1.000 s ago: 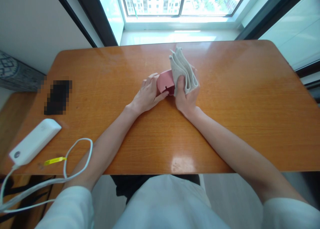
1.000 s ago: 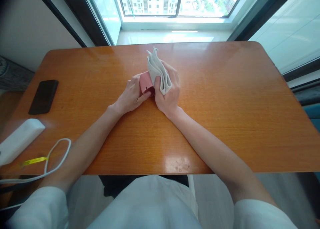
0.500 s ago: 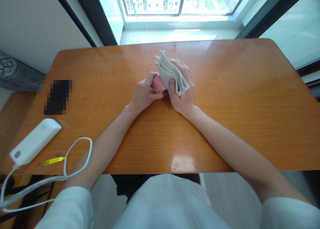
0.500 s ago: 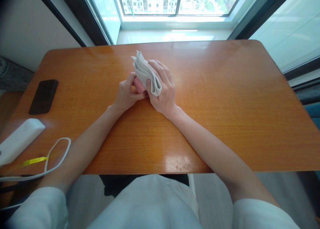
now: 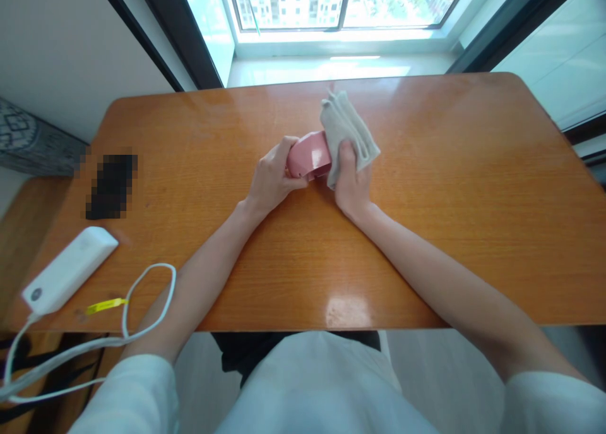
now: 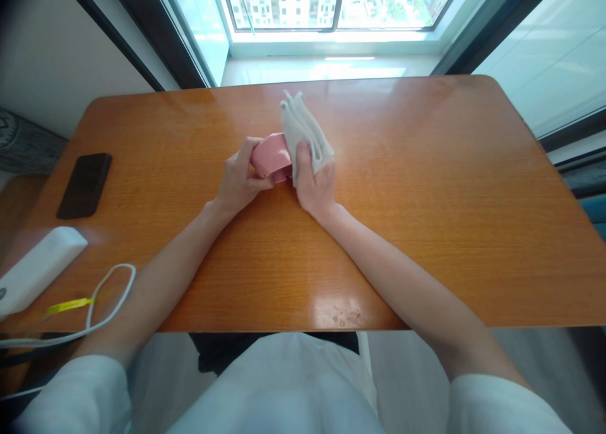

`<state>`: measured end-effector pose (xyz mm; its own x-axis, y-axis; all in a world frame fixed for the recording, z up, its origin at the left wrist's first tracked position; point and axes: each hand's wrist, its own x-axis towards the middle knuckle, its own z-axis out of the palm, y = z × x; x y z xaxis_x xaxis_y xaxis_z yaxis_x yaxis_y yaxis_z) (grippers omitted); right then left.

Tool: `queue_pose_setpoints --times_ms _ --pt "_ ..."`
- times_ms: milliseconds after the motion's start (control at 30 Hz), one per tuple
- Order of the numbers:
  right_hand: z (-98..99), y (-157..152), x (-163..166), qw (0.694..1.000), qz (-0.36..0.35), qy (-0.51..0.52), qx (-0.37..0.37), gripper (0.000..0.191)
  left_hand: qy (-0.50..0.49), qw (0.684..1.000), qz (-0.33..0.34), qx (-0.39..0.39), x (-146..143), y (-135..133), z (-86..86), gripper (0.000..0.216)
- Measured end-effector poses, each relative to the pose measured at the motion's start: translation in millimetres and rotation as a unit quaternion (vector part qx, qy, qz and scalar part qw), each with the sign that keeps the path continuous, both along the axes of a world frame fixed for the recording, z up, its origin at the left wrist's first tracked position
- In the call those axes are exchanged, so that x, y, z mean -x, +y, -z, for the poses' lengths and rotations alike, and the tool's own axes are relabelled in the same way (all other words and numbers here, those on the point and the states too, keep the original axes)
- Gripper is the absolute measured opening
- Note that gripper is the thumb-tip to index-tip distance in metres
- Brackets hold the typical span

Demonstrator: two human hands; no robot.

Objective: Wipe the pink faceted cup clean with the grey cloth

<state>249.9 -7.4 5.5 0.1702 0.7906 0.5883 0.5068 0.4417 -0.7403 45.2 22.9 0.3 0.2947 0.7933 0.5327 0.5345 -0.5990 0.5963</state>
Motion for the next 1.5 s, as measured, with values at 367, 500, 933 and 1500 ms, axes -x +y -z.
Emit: queue_pose_setpoints --times_ms 367,500,933,1500 --pt "-9.4 -3 9 1.000 0.013 -0.001 0.000 0.060 0.009 1.000 0.006 -0.015 -2 1 0.7 0.053" --pt "10.4 20 -5 0.972 0.067 0.139 0.180 0.074 0.008 0.999 0.006 -0.036 -2 2 1.3 0.056" --pt "-13.1 -8 11 0.990 -0.048 -0.084 -0.103 0.050 -0.025 0.997 0.022 -0.063 -2 8 8.3 0.053" --pt "-14.3 -14 12 0.985 -0.104 -0.101 -0.090 0.049 -0.009 0.998 0.008 -0.059 -3 6 8.4 0.047"
